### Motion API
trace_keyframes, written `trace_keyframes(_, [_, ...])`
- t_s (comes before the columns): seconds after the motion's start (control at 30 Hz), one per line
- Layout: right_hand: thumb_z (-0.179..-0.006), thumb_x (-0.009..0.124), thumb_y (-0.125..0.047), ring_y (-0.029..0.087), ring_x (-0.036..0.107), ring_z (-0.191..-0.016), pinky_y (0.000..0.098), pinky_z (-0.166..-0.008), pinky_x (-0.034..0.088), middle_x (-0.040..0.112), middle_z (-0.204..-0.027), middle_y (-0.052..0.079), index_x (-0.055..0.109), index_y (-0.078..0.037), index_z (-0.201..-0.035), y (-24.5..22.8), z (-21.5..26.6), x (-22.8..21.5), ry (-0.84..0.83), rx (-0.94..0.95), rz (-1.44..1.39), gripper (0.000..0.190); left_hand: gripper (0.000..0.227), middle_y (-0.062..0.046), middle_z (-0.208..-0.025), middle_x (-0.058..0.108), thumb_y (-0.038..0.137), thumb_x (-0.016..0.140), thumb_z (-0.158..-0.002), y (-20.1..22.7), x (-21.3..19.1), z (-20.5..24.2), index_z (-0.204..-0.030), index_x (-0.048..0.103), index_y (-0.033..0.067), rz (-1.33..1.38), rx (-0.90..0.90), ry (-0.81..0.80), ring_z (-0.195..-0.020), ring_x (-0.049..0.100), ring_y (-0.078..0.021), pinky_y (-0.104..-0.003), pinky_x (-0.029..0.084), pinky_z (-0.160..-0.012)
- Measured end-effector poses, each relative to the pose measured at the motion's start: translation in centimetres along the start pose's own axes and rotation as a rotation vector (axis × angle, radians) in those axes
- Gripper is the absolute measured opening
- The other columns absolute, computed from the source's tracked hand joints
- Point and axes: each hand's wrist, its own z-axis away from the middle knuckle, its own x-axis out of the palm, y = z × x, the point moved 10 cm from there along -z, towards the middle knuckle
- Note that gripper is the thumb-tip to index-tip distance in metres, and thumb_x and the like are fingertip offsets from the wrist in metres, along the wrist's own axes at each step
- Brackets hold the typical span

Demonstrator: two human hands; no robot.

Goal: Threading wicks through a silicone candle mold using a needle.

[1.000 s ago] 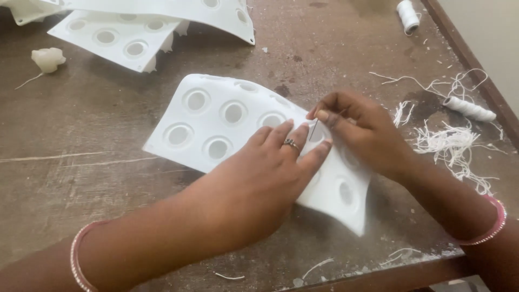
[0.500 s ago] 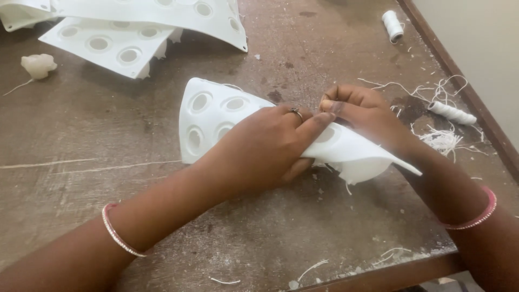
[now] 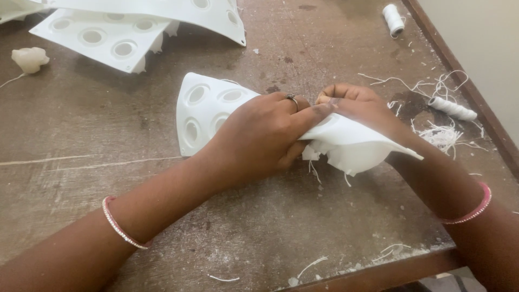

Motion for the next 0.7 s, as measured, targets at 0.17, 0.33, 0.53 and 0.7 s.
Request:
trace_keyframes(0.17, [-0.098, 0.061, -0.015, 0.018, 0.072, -0.066, 0.0258, -0.052, 0.06, 0.072, -0.087, 0.013, 0.063, -0.003, -0.108, 0.22, -0.12, 0.09, -0.021, 0.002, -0.047, 0.016, 0.038, -0.018, -0.102, 0.076, 0.012, 0.07, -0.096, -0.07, 0.13, -0.2, -0.132, 0.064, 0.0024, 0.011, -0.019, -0.019, -0.078, 0.069, -0.0223, -0.037, 0.056, -0.074])
trace_keyframes(0.33, [-0.101, 0.061, -0.016, 0.017, 0.072, -0.066, 0.0238, -0.053, 0.06, 0.072, -0.087, 0.011, 0.063, -0.001, -0.108, 0.44, -0.13, 0.35, -0.101, -0.041, -0.165, 0.017, 0.039, -0.019, -0.103, 0.075, 0.012, 0.07, -0.095, -0.11, -0.03, -0.12, -0.132, 0.064, 0.0021, -0.008, -0.024, -0.005, -0.079, 0.07, -0.0227, -0.035, 0.057, -0.071])
trace_keyframes(0.53, [-0.1, 0.062, -0.018, 0.016, 0.071, -0.064, 0.0233, -0.051, 0.059, 0.071, -0.084, 0.01, 0.064, -0.002, -0.106, -0.25, 0.68, 0.41, 0.022, -0.003, -0.08, 0.017, 0.037, -0.017, -0.104, 0.076, 0.011, 0.071, -0.097, -0.31, 0.25, 0.05, -0.132, 0.065, 0.0032, -0.011, -0.022, 0.022, -0.079, 0.069, -0.021, -0.034, 0.057, -0.071])
trace_keyframes(0.7, [-0.101, 0.061, -0.019, 0.015, 0.07, -0.063, 0.0229, -0.05, 0.059, 0.07, -0.083, 0.008, 0.063, -0.004, -0.105, -0.27, 0.7, 0.14, 0.047, -0.028, -0.068, 0.015, 0.041, -0.014, -0.102, 0.076, 0.011, 0.072, -0.093, -0.2, -0.09, 0.07, -0.133, 0.066, 0.0062, -0.032, -0.04, 0.003, -0.078, 0.067, -0.0197, -0.034, 0.055, -0.069])
